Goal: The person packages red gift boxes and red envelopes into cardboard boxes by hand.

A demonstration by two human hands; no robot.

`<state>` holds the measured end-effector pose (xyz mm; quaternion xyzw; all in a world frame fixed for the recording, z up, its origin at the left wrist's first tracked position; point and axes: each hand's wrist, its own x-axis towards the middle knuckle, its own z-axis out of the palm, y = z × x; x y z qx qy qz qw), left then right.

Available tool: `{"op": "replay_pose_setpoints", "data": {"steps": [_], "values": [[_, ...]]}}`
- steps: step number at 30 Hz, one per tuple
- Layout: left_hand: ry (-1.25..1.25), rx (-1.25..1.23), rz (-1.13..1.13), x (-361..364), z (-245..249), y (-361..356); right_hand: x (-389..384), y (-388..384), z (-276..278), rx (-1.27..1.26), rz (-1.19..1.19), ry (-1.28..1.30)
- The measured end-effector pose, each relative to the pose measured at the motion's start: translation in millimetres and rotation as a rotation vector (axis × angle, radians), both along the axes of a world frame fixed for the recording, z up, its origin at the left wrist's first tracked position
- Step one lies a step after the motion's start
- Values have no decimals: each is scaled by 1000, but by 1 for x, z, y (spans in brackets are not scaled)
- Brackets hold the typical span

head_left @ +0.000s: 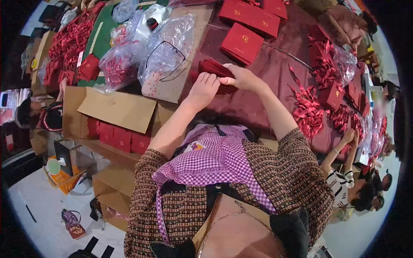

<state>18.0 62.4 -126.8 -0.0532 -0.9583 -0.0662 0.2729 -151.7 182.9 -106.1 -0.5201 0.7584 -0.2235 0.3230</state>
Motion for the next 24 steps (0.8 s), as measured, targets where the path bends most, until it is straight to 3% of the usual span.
{"op": "replay_pose_setpoints", "data": {"steps": [4,6,8,11,15,16,19,22,24], "values": [[58,99,65,1,-12,0,0,5,16,-122,85,-203],[67,61,155,2,-12,1,2,7,21,-16,101,-87],[97,165,282,-1,-5,4,6,7,11,-66,91,-22],[-49,336,457,1,2,0,23,6,23,30,-34,165],[113,1284,246,0,-45,-20,27,6,12,-14,-33,214],[109,1281,244,-1,-50,-22,28,7,14,-16,-37,212],[58,1602,163,-1,-57,-20,36,7,31,-44,18,207],[162,1536,69,2,-19,-12,33,13,50,-268,82,396],[197,1525,12,1,-15,-11,32,16,62,-280,111,401]]}}
